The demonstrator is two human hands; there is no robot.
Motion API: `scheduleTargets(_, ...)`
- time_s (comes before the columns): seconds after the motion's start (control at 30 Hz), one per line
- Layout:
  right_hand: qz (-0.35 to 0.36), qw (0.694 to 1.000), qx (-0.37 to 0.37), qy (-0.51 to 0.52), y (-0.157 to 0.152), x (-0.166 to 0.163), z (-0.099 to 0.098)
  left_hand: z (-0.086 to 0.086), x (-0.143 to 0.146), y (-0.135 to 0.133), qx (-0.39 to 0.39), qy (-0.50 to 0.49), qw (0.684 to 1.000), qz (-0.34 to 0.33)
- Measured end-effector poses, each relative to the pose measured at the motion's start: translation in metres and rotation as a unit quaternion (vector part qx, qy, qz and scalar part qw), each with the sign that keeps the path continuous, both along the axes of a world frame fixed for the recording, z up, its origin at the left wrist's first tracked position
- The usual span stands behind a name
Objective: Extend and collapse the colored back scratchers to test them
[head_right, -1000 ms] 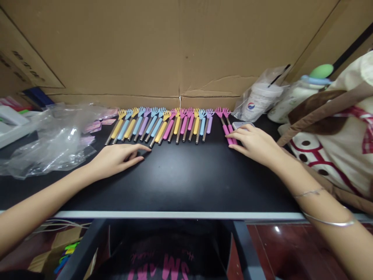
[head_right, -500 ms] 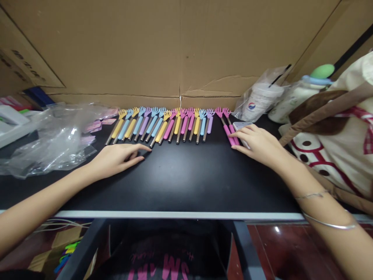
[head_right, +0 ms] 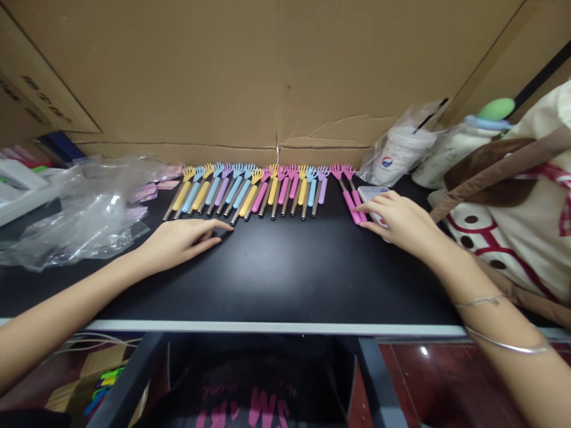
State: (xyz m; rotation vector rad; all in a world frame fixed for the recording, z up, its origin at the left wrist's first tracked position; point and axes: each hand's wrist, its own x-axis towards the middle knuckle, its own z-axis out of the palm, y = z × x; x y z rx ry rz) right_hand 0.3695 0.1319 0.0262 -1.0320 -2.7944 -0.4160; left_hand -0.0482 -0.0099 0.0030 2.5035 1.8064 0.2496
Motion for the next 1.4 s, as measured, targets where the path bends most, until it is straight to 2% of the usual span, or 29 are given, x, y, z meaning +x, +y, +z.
scheduleTargets(0.3,0.009,1.000,0.008,0.005,0.000,-0.003,0.004,-0.001,-0.001,0.000,-0.002,0.003,1.000,-0.004)
scheduleTargets(0.57,0.036,0.999,0.033,0.003,0.020,-0.043,0.011,-0.001,-0.001,0.001,0.003,0.000,1.000,-0.019)
scheduleTargets(0.7,0.043,0.999,0.028,0.004,0.038,-0.063,0.001,-0.002,-0.002,0.001,0.008,0.002,1.000,-0.018)
scheduleTargets(0.9,0.038,0.999,-0.038,-0.002,0.051,-0.070,-0.020,-0.005,-0.004,0.002,0.013,-0.003,1.000,-0.018)
scheduleTargets(1.13,0.030,0.998,-0.046,-0.003,0.045,-0.058,-0.025,-0.006,-0.005,0.003,0.014,-0.007,1.000,-0.019)
scheduleTargets(1.4,0.029,0.998,-0.055,-0.017,0.014,-0.052,-0.019,-0.007,-0.005,0.003,0.015,-0.006,1.000,-0.018)
